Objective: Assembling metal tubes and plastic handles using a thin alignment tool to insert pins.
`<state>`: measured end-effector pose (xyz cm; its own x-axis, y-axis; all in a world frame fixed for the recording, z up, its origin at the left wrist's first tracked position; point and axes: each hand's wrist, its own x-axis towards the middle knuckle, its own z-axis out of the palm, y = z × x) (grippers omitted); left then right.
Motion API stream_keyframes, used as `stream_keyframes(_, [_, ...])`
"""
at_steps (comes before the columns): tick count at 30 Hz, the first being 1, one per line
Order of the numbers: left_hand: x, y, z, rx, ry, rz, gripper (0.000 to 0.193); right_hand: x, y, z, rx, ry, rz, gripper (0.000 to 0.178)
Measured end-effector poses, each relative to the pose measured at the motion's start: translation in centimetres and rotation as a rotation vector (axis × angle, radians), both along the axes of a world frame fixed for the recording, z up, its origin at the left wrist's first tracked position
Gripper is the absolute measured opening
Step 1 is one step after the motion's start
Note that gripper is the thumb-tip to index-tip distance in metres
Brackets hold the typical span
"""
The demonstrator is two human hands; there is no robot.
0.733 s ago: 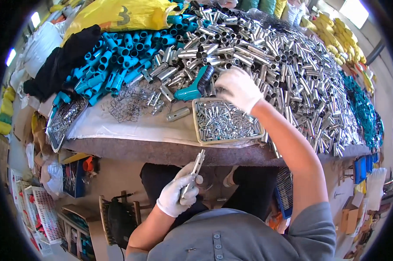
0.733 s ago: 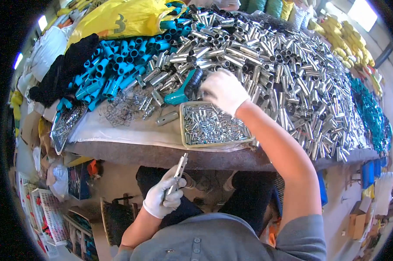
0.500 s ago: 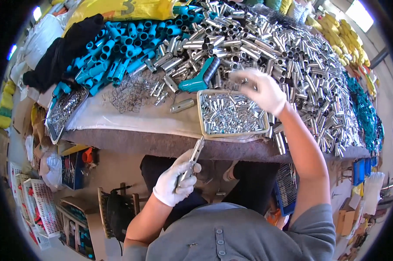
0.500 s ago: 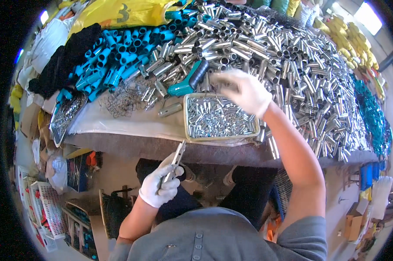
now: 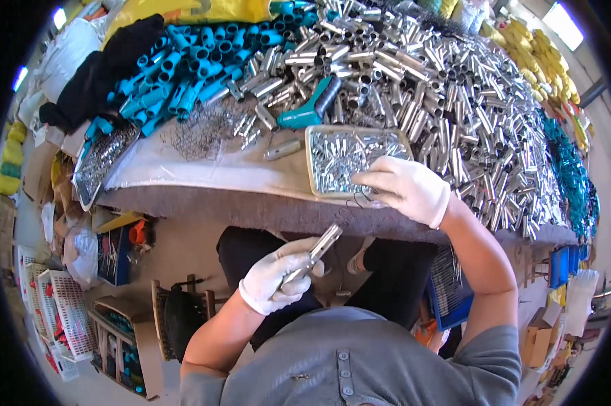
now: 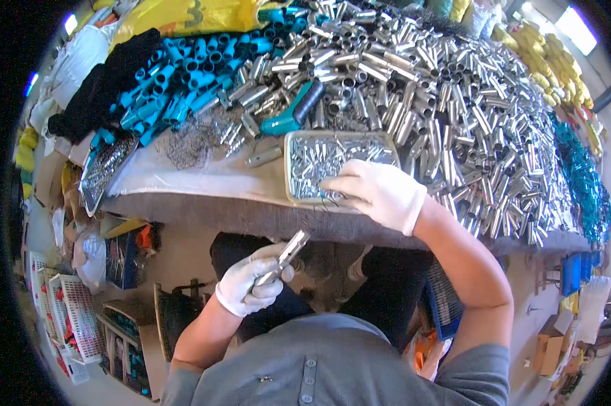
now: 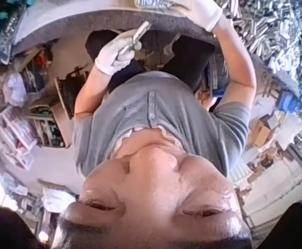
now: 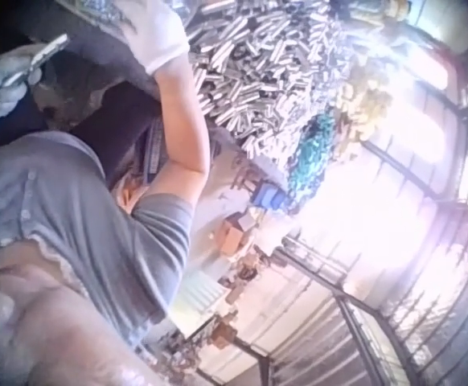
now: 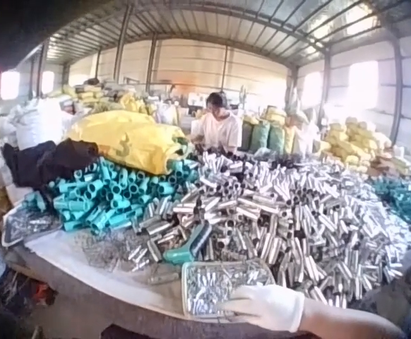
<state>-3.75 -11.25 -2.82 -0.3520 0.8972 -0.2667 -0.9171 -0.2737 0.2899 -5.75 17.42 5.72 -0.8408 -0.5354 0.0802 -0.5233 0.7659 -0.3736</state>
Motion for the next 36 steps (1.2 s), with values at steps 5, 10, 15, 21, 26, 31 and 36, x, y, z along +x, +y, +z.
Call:
stream_keyframes(5, [0.3, 0.0, -0.2, -0.087, 0.049, -0.021, 0.041, 1.0, -1.6, 0.1, 0.099, -0.015, 0.011, 0.034])
stream_keyframes(10, [0.4, -0.7, -0.2, -0.102, 0.227, -0.091, 0.039, 0.6, -1.1, -0.4, 0.089, -0.048, 0.09, 0.034])
stream_keyframes(15, [-0.1, -1.3, -1.4, -0.103, 0.226, 0.015, 0.041, 0.1, -2.0, 0.4, 0.17, -0.081, 0.063, 0.037])
stream_keyframes(21, [-0.8, -2.7, -1.8, -0.078, 0.218, 0.011, 0.038, -0.9, -3.3, -0.3, 0.172, -0.05, 0.18, 0.041])
stream_keyframes(26, [-0.8, -3.9, -1.2, -0.269, 0.226, 0.03, 0.026, -1.1, -4.4, 0.4, 0.211, -0.047, 0.249, 0.043])
stream_keyframes(31, [-1.4, -4.7, -1.2, -0.144, 0.188, 0.127, 0.019, -3.6, -5.6, -0.5, 0.15, -0.141, 0.28, 0.039])
stream_keyframes(36, [-2.4, -3.7, -0.5, -0.246, 0.239, 0.052, 0.041, -5.2, -8.0, -0.8, 0.143, -0.376, 0.481, 0.039])
